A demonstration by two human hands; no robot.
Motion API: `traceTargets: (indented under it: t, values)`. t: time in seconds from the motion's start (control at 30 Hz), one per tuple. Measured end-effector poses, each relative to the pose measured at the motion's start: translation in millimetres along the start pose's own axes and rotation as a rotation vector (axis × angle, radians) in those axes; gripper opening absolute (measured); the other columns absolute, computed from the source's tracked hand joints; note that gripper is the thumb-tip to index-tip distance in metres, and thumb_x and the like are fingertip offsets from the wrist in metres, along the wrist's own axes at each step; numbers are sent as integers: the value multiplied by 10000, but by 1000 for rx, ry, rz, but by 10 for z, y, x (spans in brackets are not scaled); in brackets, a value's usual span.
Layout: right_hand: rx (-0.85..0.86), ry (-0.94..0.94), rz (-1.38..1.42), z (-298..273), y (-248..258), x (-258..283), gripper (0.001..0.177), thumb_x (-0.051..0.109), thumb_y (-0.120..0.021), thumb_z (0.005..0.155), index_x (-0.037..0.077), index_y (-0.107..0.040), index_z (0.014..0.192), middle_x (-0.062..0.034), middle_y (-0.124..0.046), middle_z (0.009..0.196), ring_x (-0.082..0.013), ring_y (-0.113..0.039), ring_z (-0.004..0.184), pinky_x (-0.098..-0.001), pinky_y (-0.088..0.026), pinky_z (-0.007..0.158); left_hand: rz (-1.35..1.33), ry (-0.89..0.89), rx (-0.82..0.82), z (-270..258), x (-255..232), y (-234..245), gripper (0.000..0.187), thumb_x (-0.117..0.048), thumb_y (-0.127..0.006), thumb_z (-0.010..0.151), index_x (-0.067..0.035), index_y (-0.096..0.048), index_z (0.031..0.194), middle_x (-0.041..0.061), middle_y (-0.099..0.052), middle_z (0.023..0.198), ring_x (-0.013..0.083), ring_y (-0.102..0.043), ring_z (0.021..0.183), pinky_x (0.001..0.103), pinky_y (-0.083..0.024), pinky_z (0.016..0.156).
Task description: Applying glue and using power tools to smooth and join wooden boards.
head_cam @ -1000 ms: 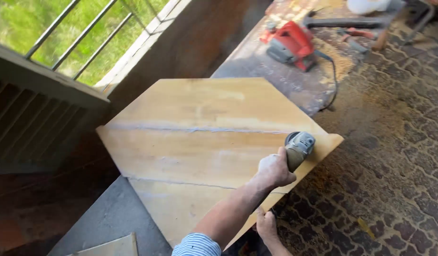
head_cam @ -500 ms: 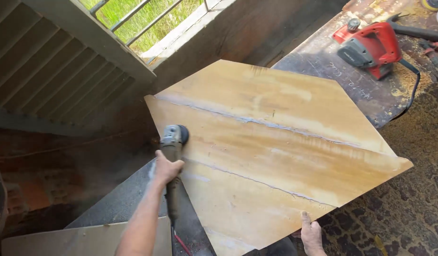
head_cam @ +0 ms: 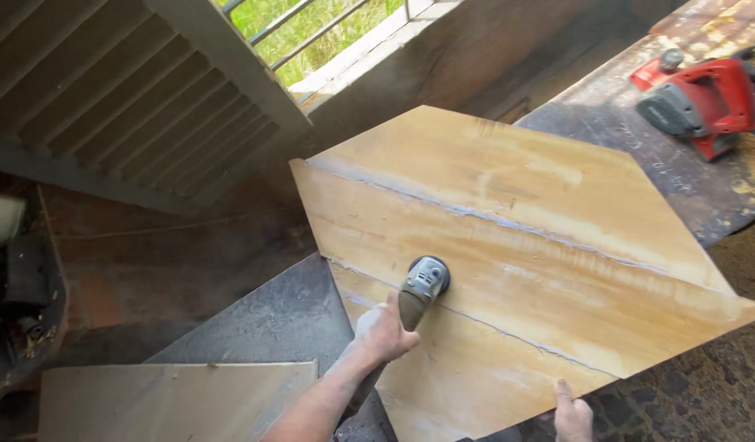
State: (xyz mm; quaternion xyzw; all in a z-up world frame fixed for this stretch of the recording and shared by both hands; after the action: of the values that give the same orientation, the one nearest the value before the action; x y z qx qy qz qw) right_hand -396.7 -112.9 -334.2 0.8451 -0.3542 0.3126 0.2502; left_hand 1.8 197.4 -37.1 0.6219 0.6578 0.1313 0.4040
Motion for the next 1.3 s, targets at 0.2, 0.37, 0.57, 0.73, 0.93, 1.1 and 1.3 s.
traceTargets:
  t: [0.2, 0.37, 0.57, 0.73, 0.93, 1.1, 1.3]
  values:
    - [-20, 99, 89, 35, 114, 270, 515, 410, -604, 1073, -95, -640, 1173, -159, -704, 1009, -212, -668, 802, -361, -543, 667, -16, 114, -92, 222, 621, 457, 882, -389, -754, 702, 29, -368, 1376, 277, -712, 1082, 411, -720, 990, 465, -571, 902]
    - [-49, 25, 32, 73, 229, 232, 537, 420, -595, 1078, -105, -611, 1192, -156, -683, 1063, -211, -636, 893, -381, -524, 736, -219, 367, -243, 409, 1627, 1050, 886, -387, -775, 652, 7, -374, 1337, 252, -734, 1085, 384, -745, 976, 448, -585, 890]
    - [51, 152, 31, -68, 152, 487, 530, 414, -586, 1042, -106, -638, 1127, -110, -700, 1087, -134, -604, 948, -306, -482, 823, -271, 311, -451, 525, 2036, 1011, 1082, -342, -845, 598, 108, -273, 1398, 322, -658, 1141, 415, -690, 1052, 448, -543, 917]
    - [13, 100, -108, -44, 126, 483, 636, 542, -592, 1022, -93, -632, 1006, -103, -636, 891, -152, -532, 801, -334, -470, 712, -138, 348, -208, -158, 1026, 453, 914, -380, -795, 665, 43, -378, 1361, 301, -717, 1098, 436, -722, 1018, 482, -564, 904]
    - [184, -62, 24, -212, -70, 595, 661, 574, -530, 1008, -75, -657, 1024, -221, -698, 859, -306, -641, 695, -419, -530, 629, -81, 219, -90, -638, -50, -676, 874, -378, -758, 713, 11, -334, 1370, 273, -720, 1051, 432, -725, 974, 494, -571, 881]
    - [117, -264, 114, -198, 294, 1274, 539, 495, -565, 984, -4, -560, 1186, -189, -675, 1056, -328, -677, 853, -489, -595, 699, -11, 24, 14, -825, -992, -1296, 785, -367, -771, 719, -8, -380, 1298, 270, -680, 1078, 434, -703, 991, 499, -564, 878]
    - [-71, -211, 9, 442, 671, 1843, 487, 417, -707, 971, 13, -574, 1209, -157, -683, 1101, -302, -698, 918, -540, -596, 833, 29, 25, 21, -882, -727, -1203, 778, -382, -765, 729, -8, -397, 1302, 275, -690, 1078, 430, -699, 1017, 492, -565, 890]
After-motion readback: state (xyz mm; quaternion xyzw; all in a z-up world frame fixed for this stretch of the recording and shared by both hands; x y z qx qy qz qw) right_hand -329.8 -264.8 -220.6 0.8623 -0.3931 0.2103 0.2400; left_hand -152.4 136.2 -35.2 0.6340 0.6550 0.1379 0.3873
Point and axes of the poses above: each hand's wrist, its own z-axis towards the middle knuckle, its own y-axis out of the back of the hand, x = y × z, the point moved 7 cm from there along z, towards the middle knuckle
